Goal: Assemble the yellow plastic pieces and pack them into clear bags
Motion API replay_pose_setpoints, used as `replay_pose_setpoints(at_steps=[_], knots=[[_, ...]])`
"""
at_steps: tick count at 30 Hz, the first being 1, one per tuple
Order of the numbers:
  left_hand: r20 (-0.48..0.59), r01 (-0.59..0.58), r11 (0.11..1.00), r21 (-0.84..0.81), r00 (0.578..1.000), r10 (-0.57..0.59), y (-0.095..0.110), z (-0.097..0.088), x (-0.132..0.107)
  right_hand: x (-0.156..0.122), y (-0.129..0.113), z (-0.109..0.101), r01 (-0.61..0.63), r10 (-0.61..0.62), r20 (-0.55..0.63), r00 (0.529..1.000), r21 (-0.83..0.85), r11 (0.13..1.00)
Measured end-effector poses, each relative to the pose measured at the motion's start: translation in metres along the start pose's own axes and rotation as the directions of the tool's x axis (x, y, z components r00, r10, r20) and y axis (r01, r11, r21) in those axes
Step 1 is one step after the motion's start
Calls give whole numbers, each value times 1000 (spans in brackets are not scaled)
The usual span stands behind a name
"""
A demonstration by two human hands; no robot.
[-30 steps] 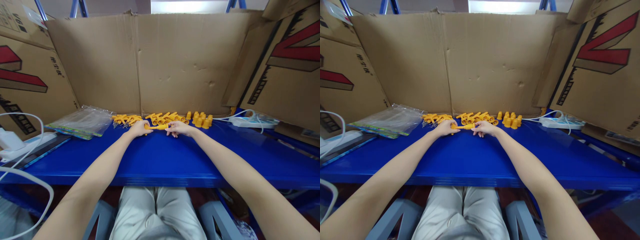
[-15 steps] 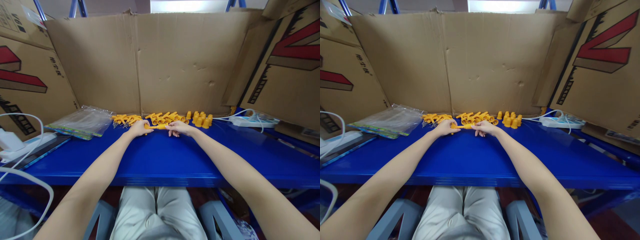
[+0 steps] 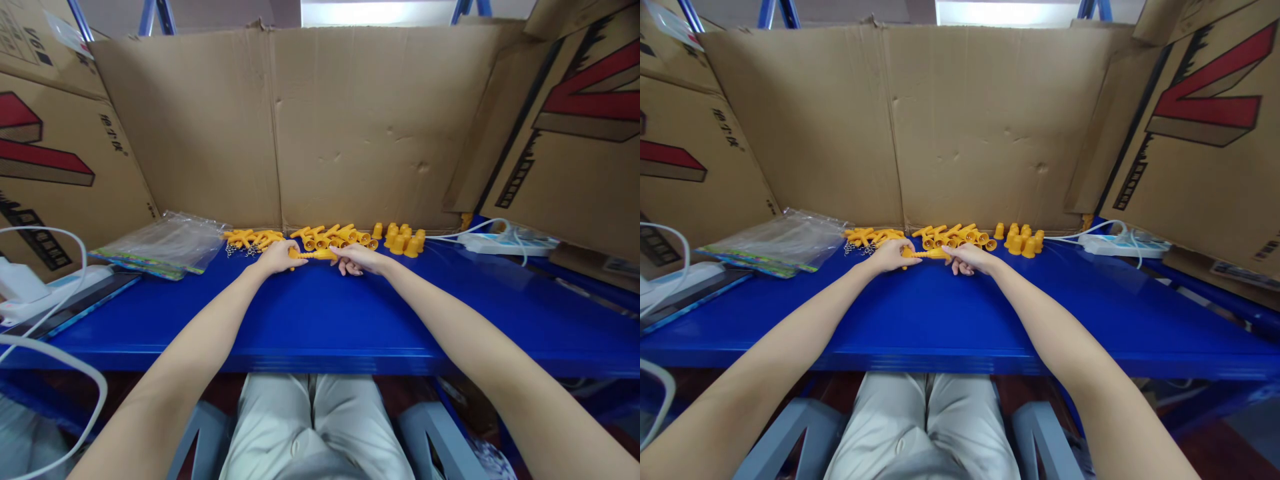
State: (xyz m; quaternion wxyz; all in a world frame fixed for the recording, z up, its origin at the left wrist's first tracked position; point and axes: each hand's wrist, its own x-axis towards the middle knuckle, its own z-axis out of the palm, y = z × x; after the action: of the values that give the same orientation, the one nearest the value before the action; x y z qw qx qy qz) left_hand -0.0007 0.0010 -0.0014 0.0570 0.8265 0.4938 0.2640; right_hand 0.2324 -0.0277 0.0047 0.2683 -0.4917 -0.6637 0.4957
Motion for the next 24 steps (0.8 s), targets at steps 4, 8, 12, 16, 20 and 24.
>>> replay_pose_setpoints(at_steps=[4, 8, 12, 16, 20, 24], knots=[[3, 2, 1000, 2, 1000, -2, 1, 0, 0, 1, 2, 0, -8, 8, -8, 1000, -16, 1000], [8, 2, 1000, -3, 1000, -2, 1, -1, 0, 2, 3, 0, -14, 13, -9, 1000, -32, 999], [13, 11, 1000, -14, 1000, -10, 1, -1, 0, 5, 5, -2, -13, 13, 13, 1000, -20, 1000], [1, 14, 1000, -9, 1000, -14, 2, -2, 0, 5, 6, -6, -14, 13, 68, 998, 14, 1000], [-9, 11, 1000, -4, 1000, -11, 2, -3, -1, -1, 4, -7, 1, -4, 87, 996, 37, 999], [14, 27, 1000, 5, 1000, -27, 3, -3, -1, -4, 4, -8, 36, -39, 51, 998, 69, 997]])
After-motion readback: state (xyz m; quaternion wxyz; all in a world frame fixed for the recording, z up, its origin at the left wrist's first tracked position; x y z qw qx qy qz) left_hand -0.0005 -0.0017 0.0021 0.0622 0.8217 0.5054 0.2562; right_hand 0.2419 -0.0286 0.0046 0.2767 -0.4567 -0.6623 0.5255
